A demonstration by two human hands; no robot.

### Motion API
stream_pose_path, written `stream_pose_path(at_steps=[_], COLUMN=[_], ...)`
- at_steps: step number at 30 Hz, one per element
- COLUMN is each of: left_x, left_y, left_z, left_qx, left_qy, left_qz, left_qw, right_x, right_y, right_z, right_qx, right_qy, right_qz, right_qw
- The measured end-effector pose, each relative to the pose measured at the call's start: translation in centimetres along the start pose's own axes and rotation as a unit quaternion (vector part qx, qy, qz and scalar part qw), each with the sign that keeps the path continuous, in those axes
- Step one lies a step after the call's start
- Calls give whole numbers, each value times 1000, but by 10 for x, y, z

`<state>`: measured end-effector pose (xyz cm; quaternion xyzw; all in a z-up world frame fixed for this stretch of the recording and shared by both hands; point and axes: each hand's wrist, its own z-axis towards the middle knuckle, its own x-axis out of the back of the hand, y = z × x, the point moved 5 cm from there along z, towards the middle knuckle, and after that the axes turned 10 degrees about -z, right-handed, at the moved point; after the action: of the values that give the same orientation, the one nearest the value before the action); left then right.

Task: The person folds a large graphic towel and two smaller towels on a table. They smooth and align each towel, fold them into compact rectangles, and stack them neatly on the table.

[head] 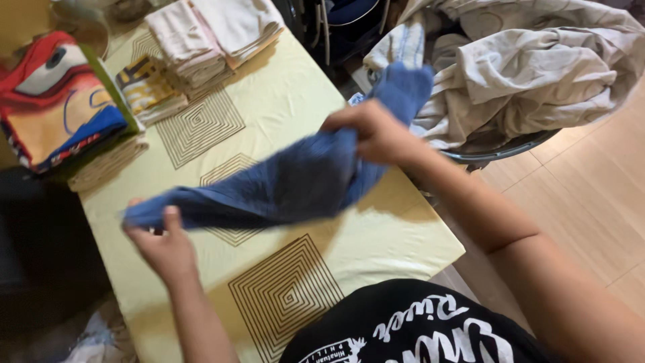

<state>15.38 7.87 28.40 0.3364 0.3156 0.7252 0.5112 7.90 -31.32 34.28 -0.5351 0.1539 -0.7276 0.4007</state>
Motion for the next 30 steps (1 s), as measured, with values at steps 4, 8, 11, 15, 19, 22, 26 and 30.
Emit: stream_pose_path(at_steps=[4,8,11,15,19,22,26,30], left_x=[-26,-54,-45,2,53,84,116,148], left_y=[10,61,51,31,28,31,59,86], left_z=[-67,-104,-103,-85,-64,-52,-44,-33], left_qx=[242,16,104,122,35,25,-83,-124], left_qy=[-129,-258,-190,-59,16,87,105,134], left_qz=[-203,-73,-34,-60,29,-25,98,121], left_qw=[940,963,976,989,999,996,986,976], right_x=[-84,-156,-170,-183,-173,-131,-66,-22], right_y=[-37,-56,-51,-20,3,1,6,5], right_z=[13,7,-5,-32,-61,-63,-64,-65], right_qx=[11,-11,-3,-37,-56,42,-73,-133], right_qy=[-63,-122,-91,-218,-268,-227,-253,-237], right_qz=[-122,-140,-111,-23,7,-75,-199,-292], right_qw=[991,983,990,975,962,970,944,917])
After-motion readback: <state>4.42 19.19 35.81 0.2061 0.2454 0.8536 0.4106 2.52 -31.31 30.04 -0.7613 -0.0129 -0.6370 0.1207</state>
